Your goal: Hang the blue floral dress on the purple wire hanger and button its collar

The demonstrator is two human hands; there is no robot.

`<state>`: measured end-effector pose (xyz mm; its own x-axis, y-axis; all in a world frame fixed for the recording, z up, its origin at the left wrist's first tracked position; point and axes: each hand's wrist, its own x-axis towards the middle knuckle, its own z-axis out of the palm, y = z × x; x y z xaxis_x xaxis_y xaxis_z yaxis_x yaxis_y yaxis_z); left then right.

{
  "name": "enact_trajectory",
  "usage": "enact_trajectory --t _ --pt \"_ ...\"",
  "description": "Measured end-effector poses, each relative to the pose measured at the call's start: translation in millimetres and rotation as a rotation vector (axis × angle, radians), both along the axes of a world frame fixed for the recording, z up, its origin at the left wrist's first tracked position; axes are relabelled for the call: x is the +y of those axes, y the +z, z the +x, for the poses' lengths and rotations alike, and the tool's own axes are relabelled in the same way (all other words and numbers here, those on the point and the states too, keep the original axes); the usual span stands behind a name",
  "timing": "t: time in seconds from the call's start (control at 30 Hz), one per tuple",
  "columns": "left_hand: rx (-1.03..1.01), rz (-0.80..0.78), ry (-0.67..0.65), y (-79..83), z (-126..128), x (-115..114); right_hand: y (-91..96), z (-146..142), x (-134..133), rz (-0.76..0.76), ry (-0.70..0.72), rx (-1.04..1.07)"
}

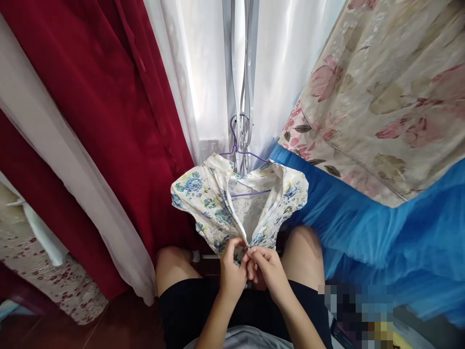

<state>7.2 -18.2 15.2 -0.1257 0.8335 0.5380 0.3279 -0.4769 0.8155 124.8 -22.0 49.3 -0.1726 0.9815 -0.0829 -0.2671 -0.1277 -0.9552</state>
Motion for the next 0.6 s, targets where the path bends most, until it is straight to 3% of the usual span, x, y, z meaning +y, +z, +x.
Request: enact_trajectory --t 0.07,0.17,0.3,0.43,0.5,0.6 --pt "-0.013 -0.072 -0.052 -1.1 6.7 2.2 5.3 -1.7 3.5 -0.014 0.04 0.019" --pt "0.018 -0.061 -0.093 -6.5 3.0 10.0 26.0 2.9 20.3 0.015 0.012 0.044" --pt "0.162 -0.057 -0.106 -9.1 -8.5 11.6 81.0 6.7 64.0 0.122 -0.055 0.086" --pt "0.253 -0.1 -0.108 -4.7 -12.2 -0.8 140.3 -4.7 102.2 0.248 -0.062 0.135" --pt "0.277 -0.107 -0.133 -5.1 -12.8 -7.6 158.8 -11.0 110.3 0.29 -0.081 0.147" --pt "0.311 -0.121 -0.176 -6.7 -18.4 -8.4 169.6 -15.9 110.0 0.345 -0.109 0.113"
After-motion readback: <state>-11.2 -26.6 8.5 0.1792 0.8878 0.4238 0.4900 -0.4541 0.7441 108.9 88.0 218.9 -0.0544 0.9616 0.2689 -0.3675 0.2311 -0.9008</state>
